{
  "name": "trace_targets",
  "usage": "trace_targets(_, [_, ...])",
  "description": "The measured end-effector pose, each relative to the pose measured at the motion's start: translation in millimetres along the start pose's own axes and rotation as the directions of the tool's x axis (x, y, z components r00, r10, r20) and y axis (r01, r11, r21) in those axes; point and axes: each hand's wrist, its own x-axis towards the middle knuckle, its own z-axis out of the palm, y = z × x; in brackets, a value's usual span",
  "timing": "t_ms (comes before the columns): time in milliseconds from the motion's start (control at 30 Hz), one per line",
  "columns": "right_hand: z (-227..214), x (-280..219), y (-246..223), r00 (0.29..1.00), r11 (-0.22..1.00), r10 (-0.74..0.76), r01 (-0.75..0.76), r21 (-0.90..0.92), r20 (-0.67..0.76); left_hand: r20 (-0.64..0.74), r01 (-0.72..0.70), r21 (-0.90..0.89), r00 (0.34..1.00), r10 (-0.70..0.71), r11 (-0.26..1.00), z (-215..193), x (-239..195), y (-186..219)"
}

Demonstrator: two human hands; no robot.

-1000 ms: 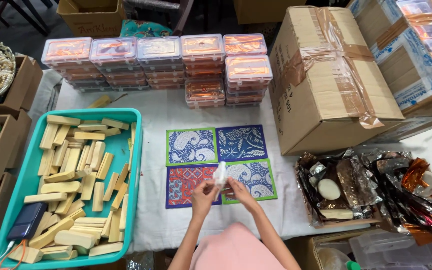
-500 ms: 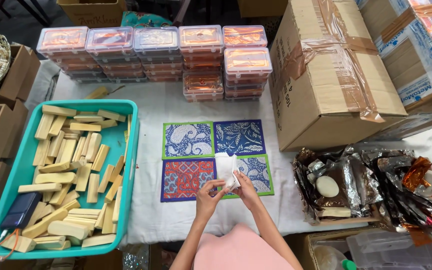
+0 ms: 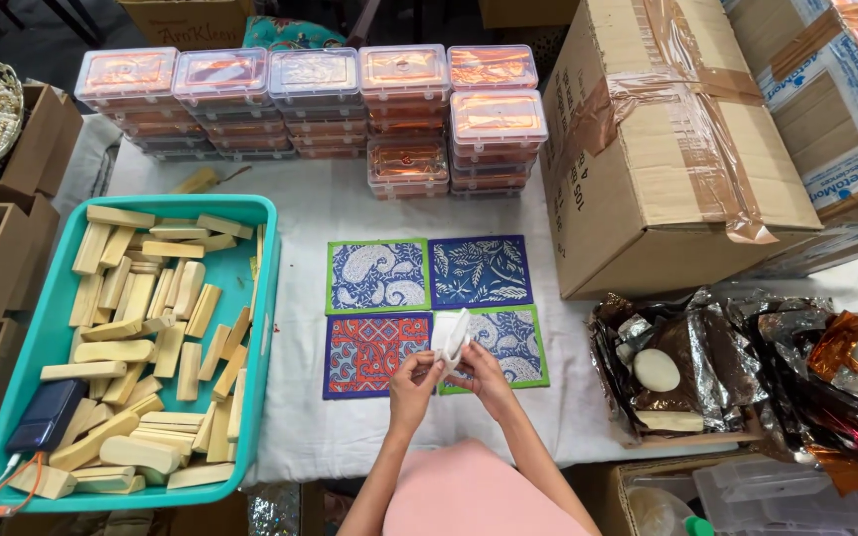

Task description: The person wipes a small wooden block with a white cloth, then wraps it in metallic foil. They repeat this process with a second wooden block, stacking the wrapped items on a patterned mat.

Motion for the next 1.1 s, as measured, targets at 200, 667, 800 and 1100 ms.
trace_targets(200, [5.0,9.1,15.6,0.999,1.0,0.012,-0.013,-0.019,-0.035,0.149,-0.045,-0.033,0.988,0.05,0.998,-30.3,5.0,-6.8])
trace_targets(667, [46.3,31.3,74.4,0.956,0.985,0.001,-0.052,-0.166,-0.294,-0.014,0.138,-0.421,0.987,-0.158,0.896,-141.9,59.8,-46.7])
trace_targets(800, [56.3,22.8,78.2,0.957,0.987,-0.073,0.03,-0.156,-0.28,-0.022,0.104,-0.36,0.993,-0.12,0.927,-128.9,56.3,55.2])
trace_targets(1100, [-79.9,118.8,199.7,0.945,0.426,-0.082,-0.253,0.868,0.316,0.441,-0.361,0.221,0.865,0.238,0.906,-24.7,8.1,73.9])
